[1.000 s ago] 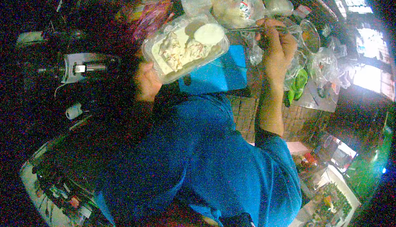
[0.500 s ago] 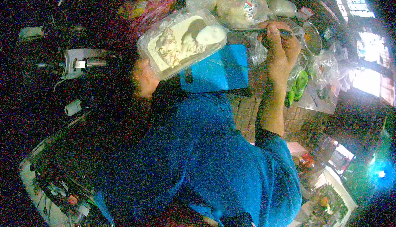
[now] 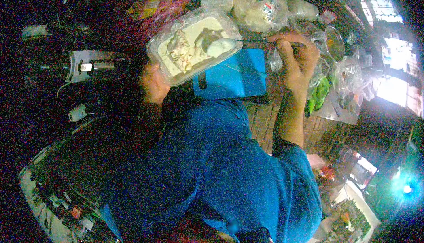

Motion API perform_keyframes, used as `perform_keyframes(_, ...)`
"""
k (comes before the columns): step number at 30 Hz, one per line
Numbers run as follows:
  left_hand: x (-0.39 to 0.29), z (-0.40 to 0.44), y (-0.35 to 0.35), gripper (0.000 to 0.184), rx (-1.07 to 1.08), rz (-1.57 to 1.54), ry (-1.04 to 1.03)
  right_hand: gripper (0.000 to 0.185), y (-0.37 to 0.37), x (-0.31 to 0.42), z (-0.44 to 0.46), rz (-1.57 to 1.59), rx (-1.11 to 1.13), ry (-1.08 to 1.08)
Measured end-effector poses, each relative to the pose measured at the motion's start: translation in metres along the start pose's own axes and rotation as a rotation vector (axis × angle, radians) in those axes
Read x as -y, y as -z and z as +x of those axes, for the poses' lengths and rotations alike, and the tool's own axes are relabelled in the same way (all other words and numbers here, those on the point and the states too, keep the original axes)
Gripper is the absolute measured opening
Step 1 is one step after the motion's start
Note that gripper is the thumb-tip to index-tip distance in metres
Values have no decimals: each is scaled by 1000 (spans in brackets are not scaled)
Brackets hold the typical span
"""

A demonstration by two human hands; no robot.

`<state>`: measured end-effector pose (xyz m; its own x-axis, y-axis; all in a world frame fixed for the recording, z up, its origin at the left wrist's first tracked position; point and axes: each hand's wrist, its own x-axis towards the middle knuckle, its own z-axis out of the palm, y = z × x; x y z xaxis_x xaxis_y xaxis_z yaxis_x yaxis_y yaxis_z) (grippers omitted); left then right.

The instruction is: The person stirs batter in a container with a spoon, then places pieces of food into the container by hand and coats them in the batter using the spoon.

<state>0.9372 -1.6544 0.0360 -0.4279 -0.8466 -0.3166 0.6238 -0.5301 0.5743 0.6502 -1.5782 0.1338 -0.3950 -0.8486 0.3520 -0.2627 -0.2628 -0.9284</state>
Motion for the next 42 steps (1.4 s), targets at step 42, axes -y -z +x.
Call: perform_keyframes(42, -11, -9, -10, 51, -1, 70, 41, 25, -25, -45, 15, 66, 218, -61)
